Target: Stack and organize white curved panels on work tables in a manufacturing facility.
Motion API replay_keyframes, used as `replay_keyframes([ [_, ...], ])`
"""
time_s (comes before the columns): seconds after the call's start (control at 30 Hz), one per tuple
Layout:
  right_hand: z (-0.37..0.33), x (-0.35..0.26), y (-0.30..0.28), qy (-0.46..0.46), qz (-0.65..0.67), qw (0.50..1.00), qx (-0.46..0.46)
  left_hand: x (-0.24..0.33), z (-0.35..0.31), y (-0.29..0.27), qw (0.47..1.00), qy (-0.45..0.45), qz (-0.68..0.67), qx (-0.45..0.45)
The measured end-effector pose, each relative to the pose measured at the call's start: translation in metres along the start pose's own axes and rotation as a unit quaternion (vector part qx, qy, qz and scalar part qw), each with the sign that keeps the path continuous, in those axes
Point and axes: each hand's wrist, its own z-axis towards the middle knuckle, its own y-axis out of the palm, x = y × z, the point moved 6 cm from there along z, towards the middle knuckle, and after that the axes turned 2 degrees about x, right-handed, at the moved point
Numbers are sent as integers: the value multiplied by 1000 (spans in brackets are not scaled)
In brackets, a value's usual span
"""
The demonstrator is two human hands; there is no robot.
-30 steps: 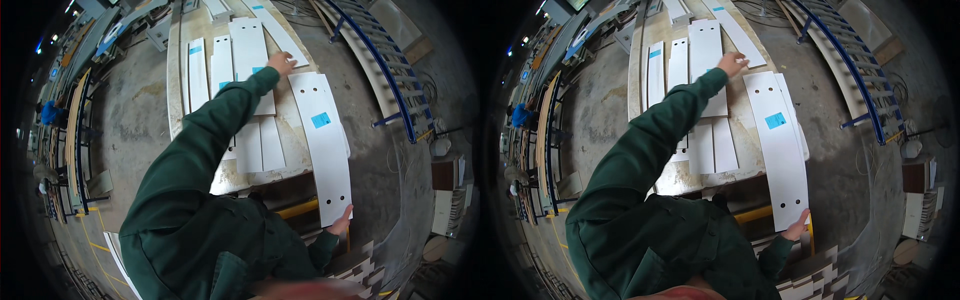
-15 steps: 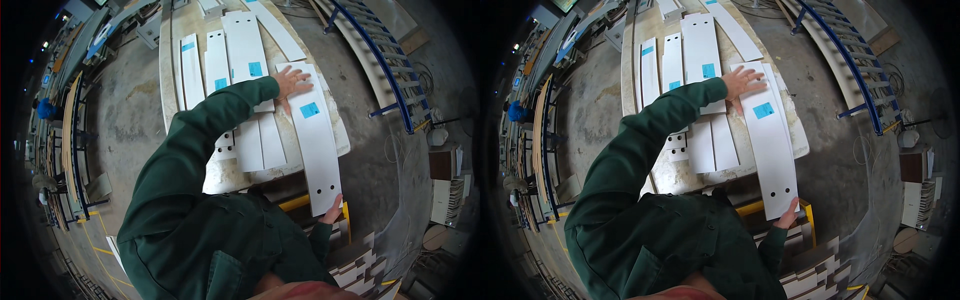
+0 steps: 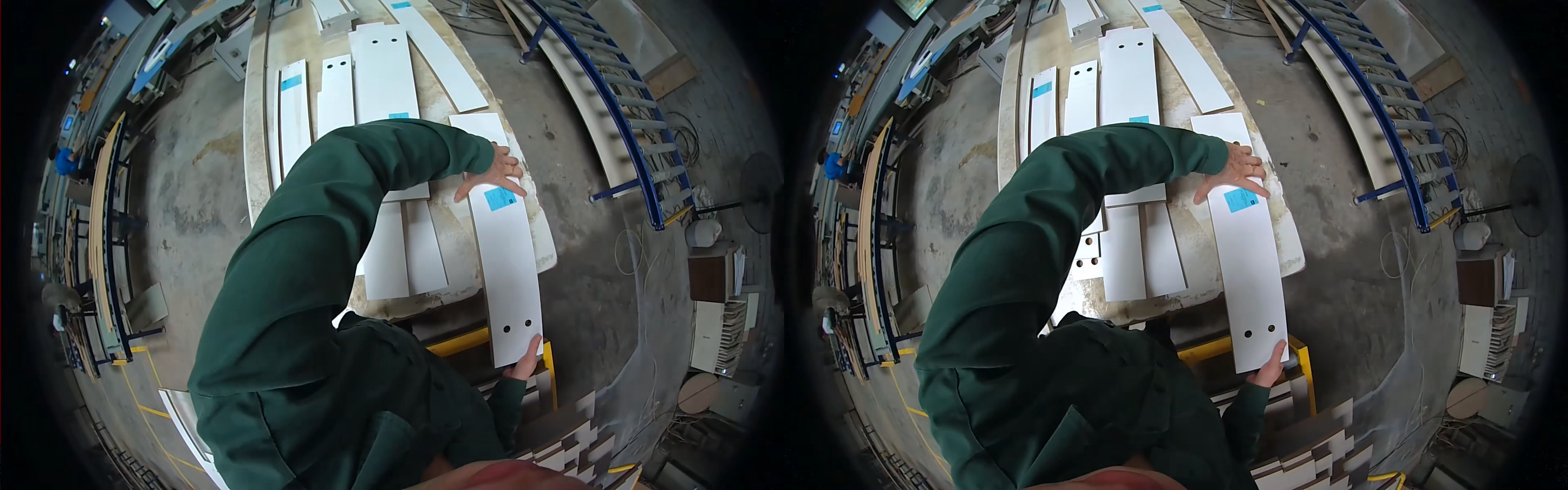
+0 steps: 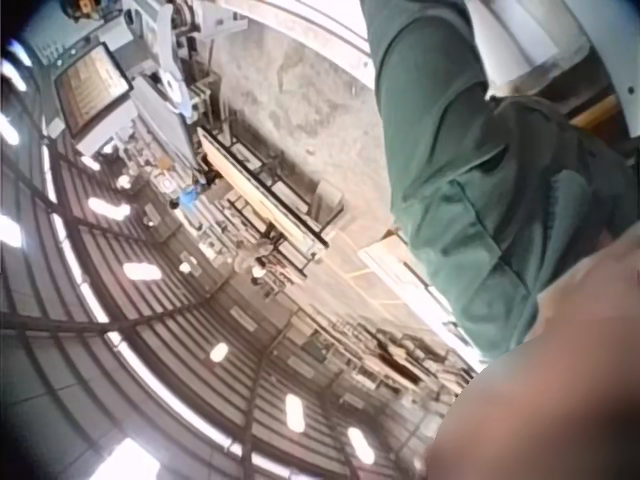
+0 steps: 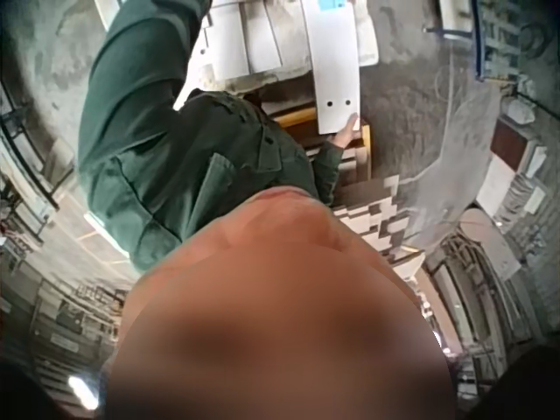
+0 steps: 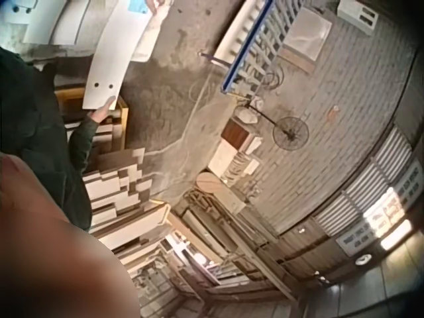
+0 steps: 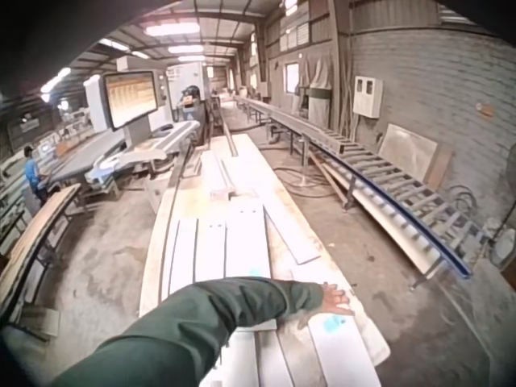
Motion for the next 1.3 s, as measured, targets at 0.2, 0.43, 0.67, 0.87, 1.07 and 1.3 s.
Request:
replay_keyframes([
  [0.2,8,3,20,-2,15,1000,3,-11,-13,-3,1000,0,24,-13],
  [0.43,12,8,70,-49,60,995,-57,-56,-30,22,993,-37,107,-40],
  [0.67,27,4,101,-44,-8,999,-19,-69,-70,17,946,-207,224,111],
  [0.87,-43,-100,163,-547,-300,777,90,19,-207,-42,790,-436,-53,428],
  [1.07,-58,-59,408,-547,-469,662,-206,123,-328,-22,578,-605,-125,533],
  [1.3,-37,-18,509,-392,-683,612,-66,232,-427,-10,509,-714,-32,480],
])
